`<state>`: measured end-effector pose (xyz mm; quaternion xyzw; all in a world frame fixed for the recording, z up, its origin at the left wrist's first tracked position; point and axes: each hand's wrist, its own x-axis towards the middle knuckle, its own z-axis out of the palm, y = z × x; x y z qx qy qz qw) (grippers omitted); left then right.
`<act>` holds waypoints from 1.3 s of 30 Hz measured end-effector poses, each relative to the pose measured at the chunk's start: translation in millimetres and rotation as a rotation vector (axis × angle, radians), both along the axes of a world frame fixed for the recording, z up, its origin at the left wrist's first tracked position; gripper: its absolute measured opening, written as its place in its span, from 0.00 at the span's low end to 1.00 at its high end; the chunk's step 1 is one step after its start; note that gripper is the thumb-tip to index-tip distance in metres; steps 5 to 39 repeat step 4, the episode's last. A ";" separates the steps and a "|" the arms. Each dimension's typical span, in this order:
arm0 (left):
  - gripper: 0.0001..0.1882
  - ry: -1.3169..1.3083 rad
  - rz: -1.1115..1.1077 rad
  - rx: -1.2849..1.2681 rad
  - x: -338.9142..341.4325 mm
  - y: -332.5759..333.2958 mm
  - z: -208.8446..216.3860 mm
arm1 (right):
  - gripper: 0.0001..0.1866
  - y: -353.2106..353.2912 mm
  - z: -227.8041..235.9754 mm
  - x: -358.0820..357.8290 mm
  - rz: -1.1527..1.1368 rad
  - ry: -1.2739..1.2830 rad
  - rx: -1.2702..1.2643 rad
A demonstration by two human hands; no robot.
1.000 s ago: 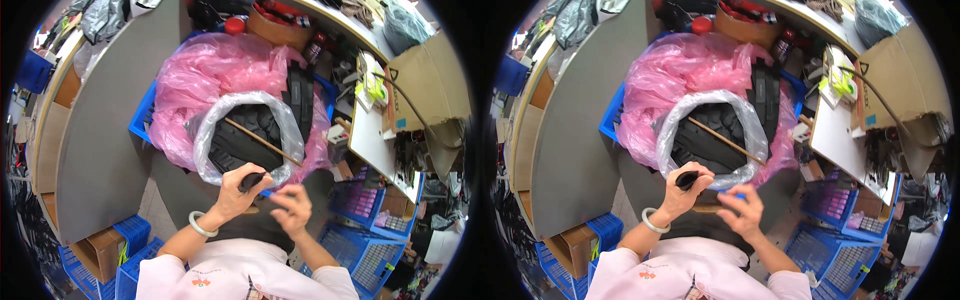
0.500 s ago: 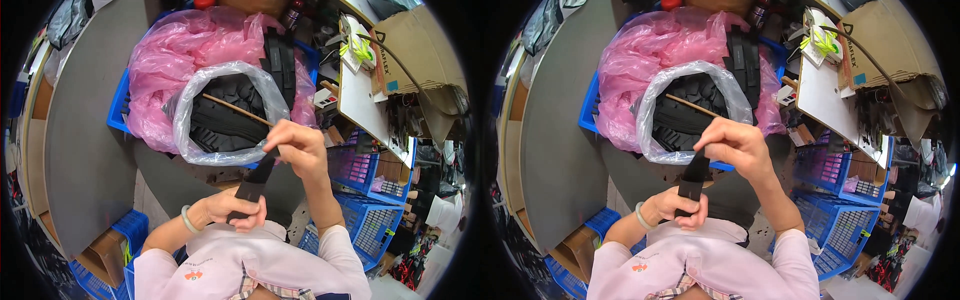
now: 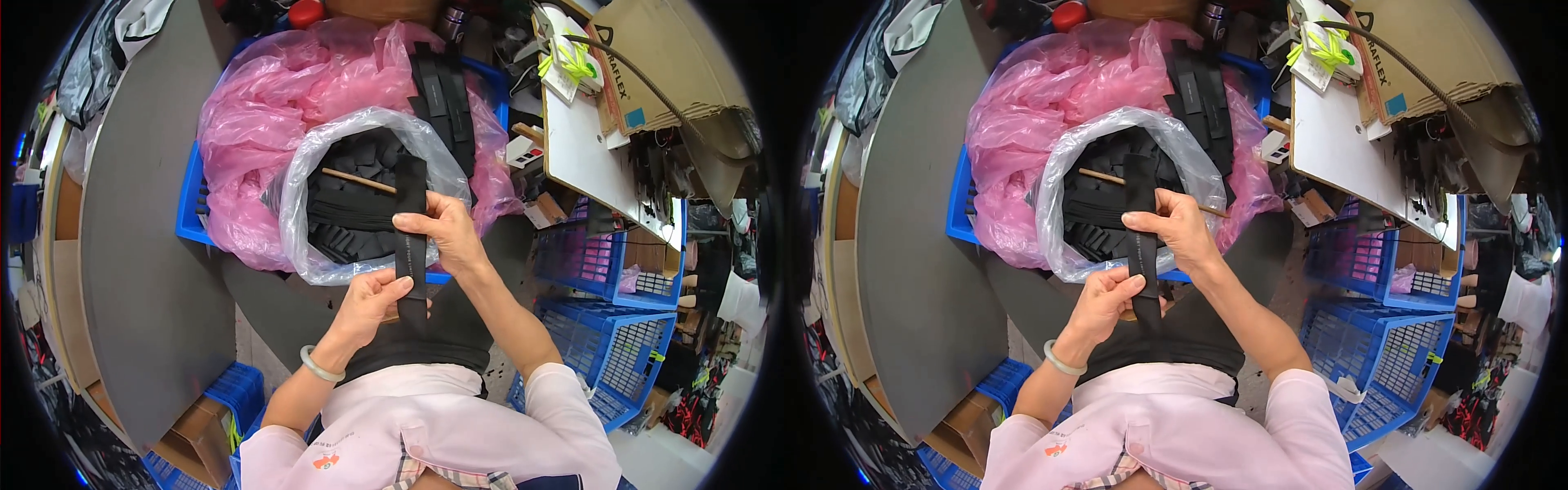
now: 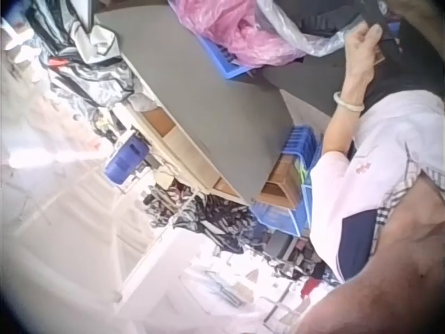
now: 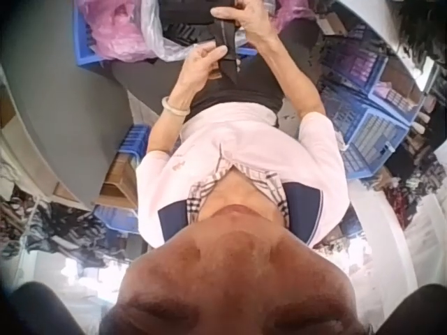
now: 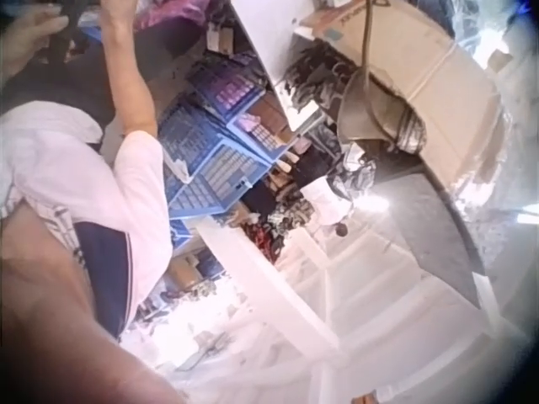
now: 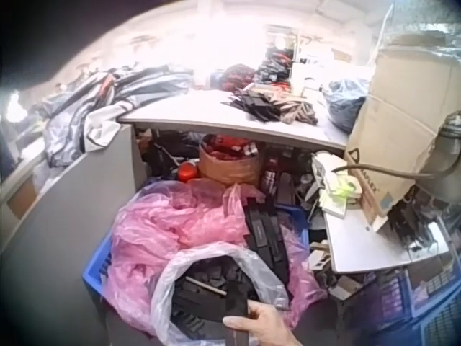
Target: Inspecting and preparing black fabric sleeves by sliding them over a wooden rod and checking for defects in a manufacturing setting.
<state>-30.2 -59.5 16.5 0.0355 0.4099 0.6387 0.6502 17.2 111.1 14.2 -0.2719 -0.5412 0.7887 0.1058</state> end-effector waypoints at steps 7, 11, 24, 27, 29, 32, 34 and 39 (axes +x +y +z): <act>0.16 0.259 0.050 -0.062 4.7 5.3 -9.8 | 0.09 7.7 -4.0 -1.6 -0.041 -0.029 -0.117; 0.16 0.259 0.050 -0.062 4.7 5.3 -9.8 | 0.09 7.7 -4.0 -1.6 -0.041 -0.029 -0.117; 0.16 0.259 0.050 -0.062 4.7 5.3 -9.8 | 0.09 7.7 -4.0 -1.6 -0.041 -0.029 -0.117; 0.16 0.259 0.050 -0.062 4.7 5.3 -9.8 | 0.09 7.7 -4.0 -1.6 -0.041 -0.029 -0.117; 0.16 0.259 0.050 -0.062 4.7 5.3 -9.8 | 0.09 7.7 -4.0 -1.6 -0.041 -0.029 -0.117; 0.16 0.259 0.050 -0.062 4.7 5.3 -9.8 | 0.09 7.7 -4.0 -1.6 -0.041 -0.029 -0.117; 0.16 0.259 0.050 -0.062 4.7 5.3 -9.8 | 0.09 7.7 -4.0 -1.6 -0.041 -0.029 -0.117; 0.16 0.259 0.050 -0.062 4.7 5.3 -9.8 | 0.09 7.7 -4.0 -1.6 -0.041 -0.029 -0.117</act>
